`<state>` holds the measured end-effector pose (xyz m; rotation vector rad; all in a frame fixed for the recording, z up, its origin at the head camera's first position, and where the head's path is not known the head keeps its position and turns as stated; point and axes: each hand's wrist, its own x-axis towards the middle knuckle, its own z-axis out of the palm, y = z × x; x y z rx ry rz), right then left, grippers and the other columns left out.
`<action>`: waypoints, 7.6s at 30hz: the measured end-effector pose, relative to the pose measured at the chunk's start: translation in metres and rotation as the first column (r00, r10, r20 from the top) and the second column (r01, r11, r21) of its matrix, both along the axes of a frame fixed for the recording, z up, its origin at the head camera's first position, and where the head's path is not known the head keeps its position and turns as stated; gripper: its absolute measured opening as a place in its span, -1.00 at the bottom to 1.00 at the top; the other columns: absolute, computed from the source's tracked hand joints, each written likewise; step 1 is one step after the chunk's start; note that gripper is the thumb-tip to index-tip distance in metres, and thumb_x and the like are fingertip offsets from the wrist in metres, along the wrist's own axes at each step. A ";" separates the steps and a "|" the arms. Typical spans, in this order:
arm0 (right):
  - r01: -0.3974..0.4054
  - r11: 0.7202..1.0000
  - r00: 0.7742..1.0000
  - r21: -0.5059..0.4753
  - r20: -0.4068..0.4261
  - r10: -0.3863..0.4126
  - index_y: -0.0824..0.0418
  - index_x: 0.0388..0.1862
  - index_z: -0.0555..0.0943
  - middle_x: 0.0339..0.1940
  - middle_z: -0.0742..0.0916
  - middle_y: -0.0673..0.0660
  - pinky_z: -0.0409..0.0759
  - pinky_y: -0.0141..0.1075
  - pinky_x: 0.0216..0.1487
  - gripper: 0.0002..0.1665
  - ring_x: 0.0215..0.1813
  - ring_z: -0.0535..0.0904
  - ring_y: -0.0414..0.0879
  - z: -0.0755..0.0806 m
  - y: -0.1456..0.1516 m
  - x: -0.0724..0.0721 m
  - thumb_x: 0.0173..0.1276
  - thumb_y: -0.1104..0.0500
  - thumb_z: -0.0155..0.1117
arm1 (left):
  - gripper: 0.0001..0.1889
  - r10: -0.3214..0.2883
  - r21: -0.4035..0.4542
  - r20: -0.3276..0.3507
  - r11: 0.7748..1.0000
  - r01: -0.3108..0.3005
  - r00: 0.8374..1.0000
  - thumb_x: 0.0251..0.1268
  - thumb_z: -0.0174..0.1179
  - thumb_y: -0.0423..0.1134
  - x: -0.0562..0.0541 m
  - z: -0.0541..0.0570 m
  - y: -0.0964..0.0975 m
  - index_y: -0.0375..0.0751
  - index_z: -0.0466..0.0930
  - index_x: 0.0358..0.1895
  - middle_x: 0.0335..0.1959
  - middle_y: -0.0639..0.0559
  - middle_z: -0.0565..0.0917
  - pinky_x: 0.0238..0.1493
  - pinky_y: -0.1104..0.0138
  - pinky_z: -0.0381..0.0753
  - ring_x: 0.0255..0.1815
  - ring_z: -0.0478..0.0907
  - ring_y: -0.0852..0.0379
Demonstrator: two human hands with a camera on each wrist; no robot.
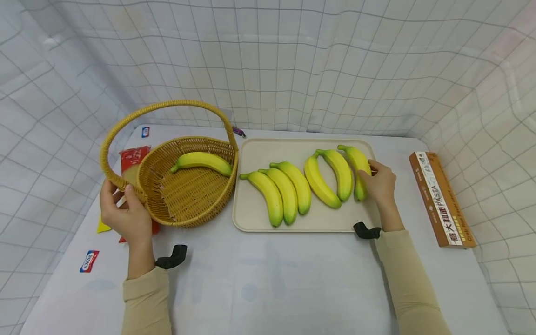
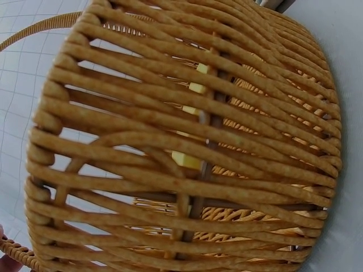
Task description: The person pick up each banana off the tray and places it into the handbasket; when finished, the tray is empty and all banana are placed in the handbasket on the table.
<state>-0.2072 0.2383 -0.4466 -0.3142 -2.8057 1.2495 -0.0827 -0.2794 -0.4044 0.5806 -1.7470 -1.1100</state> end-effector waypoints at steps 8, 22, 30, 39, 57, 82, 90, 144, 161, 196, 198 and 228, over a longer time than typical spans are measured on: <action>-0.008 1.000 0.996 0.000 -0.086 0.008 0.34 0.38 0.41 0.22 0.61 0.38 0.56 0.01 0.17 -0.36 0.21 0.54 0.22 0.022 -0.011 0.005 0.38 0.11 0.24 | -0.68 0.013 -0.025 -0.004 1.000 -0.013 1.000 0.44 0.09 -0.26 -0.001 0.007 0.005 -0.04 0.58 0.19 0.00 0.11 0.65 -0.10 0.56 0.54 -0.09 0.51 0.33; -0.416 0.909 0.880 -0.021 -0.260 0.397 0.35 0.26 0.53 0.05 0.71 0.30 0.67 -0.09 -0.02 -0.43 0.07 0.64 0.12 0.060 -0.123 0.014 0.27 0.21 0.32 | -0.68 -0.019 0.013 -0.006 1.000 0.019 1.000 0.43 0.10 -0.20 -0.003 0.000 -0.001 0.07 0.57 0.20 0.05 0.14 0.64 -0.10 0.52 0.54 -0.03 0.53 0.29; -0.622 0.782 0.728 0.039 -0.338 0.596 0.32 0.24 0.56 0.09 0.72 0.22 0.67 -0.28 -0.03 -0.44 0.05 0.66 0.00 0.083 -0.223 0.012 0.26 0.19 0.35 | -0.68 -0.009 -0.002 -0.012 1.000 0.009 1.000 0.43 0.10 -0.21 -0.003 -0.002 -0.005 0.05 0.57 0.20 0.06 0.04 0.65 -0.09 0.52 0.55 -0.05 0.53 0.30; -0.701 0.705 0.661 0.106 -0.273 0.699 0.20 0.31 0.52 0.21 0.67 0.12 0.53 -0.37 0.16 -0.41 0.20 0.59 -0.08 0.091 -0.306 0.006 0.30 0.10 0.30 | -0.68 0.015 0.026 -0.001 1.000 -0.015 1.000 0.42 0.09 -0.29 0.002 0.009 0.008 -0.04 0.59 0.18 -0.03 0.21 0.64 -0.11 0.57 0.53 -0.08 0.53 0.29; -0.692 0.673 0.667 0.261 -0.126 0.735 0.15 0.26 0.57 0.18 0.69 0.07 0.54 -0.37 -0.02 -0.45 0.01 0.60 -0.16 0.045 -0.359 -0.017 0.30 0.03 0.31 | -0.67 0.029 0.005 0.031 1.000 -0.029 0.999 0.43 0.09 -0.26 0.001 0.003 0.003 -0.02 0.57 0.20 0.06 0.01 0.64 -0.11 0.60 0.52 -0.06 0.54 0.30; -0.668 0.607 0.680 0.431 0.024 0.732 -0.05 0.29 0.55 0.23 0.66 -0.07 0.63 -0.31 0.01 -0.47 0.20 0.59 -0.18 0.035 -0.364 -0.015 0.37 -0.11 0.26 | -0.67 0.017 0.006 0.012 1.000 -0.017 1.000 0.44 0.08 -0.27 0.004 0.014 0.015 -0.05 0.57 0.21 0.06 0.00 0.64 -0.09 0.57 0.52 -0.07 0.52 0.34; -0.732 0.631 0.618 0.255 -0.141 0.774 0.09 0.33 0.51 0.26 0.64 0.04 0.57 -0.36 0.12 -0.42 0.18 0.60 -0.13 0.037 -0.351 -0.012 0.37 -0.03 0.29 | -0.66 0.020 0.017 0.021 1.000 -0.021 1.000 0.45 0.08 -0.21 0.001 0.001 0.005 0.03 0.55 0.23 0.05 0.19 0.62 -0.07 0.52 0.52 -0.03 0.50 0.31; -0.175 0.984 0.980 0.013 -0.089 0.176 0.32 0.47 0.27 0.43 0.42 0.36 0.47 0.14 0.24 -0.19 0.30 0.45 0.31 -0.003 -0.027 0.002 0.33 0.09 0.33 | -0.68 0.011 0.009 -0.009 1.000 -0.011 1.000 0.44 0.09 -0.19 -0.002 -0.007 0.000 0.05 0.58 0.20 0.06 0.08 0.65 -0.09 0.53 0.54 -0.05 0.51 0.33; -0.173 0.984 0.985 0.039 0.021 0.172 0.39 0.44 0.29 0.26 0.56 0.42 0.54 0.02 0.21 -0.22 0.23 0.51 0.26 -0.011 -0.033 -0.004 0.35 0.09 0.28 | -0.68 0.004 0.002 -0.008 1.000 -0.004 1.000 0.44 0.09 -0.16 -0.001 -0.007 -0.001 0.07 0.57 0.21 0.06 0.14 0.64 -0.08 0.52 0.54 -0.03 0.51 0.32; -0.754 0.640 0.609 0.145 -0.209 0.765 0.19 0.39 0.44 0.25 0.65 0.12 0.54 -0.35 0.06 -0.32 0.09 0.59 -0.12 0.083 -0.306 0.023 0.30 0.07 0.31 | -0.67 0.034 0.023 0.015 0.999 -0.034 0.999 0.45 0.07 -0.24 0.005 0.016 0.019 -0.03 0.56 0.22 0.10 -0.03 0.63 -0.05 0.56 0.52 -0.03 0.51 0.34; -0.765 0.624 0.594 0.159 -0.200 0.779 0.19 0.39 0.44 0.21 0.67 0.11 0.52 -0.41 -0.05 -0.32 -0.03 0.59 -0.15 0.082 -0.320 0.024 0.30 0.05 0.30 | -0.67 0.037 0.019 0.019 0.999 -0.037 0.999 0.45 0.07 -0.24 0.004 0.013 0.016 -0.04 0.56 0.22 0.10 -0.04 0.63 -0.05 0.56 0.52 -0.03 0.51 0.33; -0.656 0.546 0.637 0.522 -0.006 0.771 0.07 0.14 0.65 0.07 0.64 0.09 0.62 -0.32 -0.17 -0.51 -0.02 0.57 -0.08 0.029 -0.377 0.023 0.27 -0.08 0.36 | -0.65 -0.004 -0.033 -0.020 0.999 0.004 1.000 0.44 0.09 -0.21 0.000 -0.010 -0.001 -0.02 0.54 0.24 0.10 0.04 0.63 -0.09 0.55 0.52 -0.04 0.52 0.30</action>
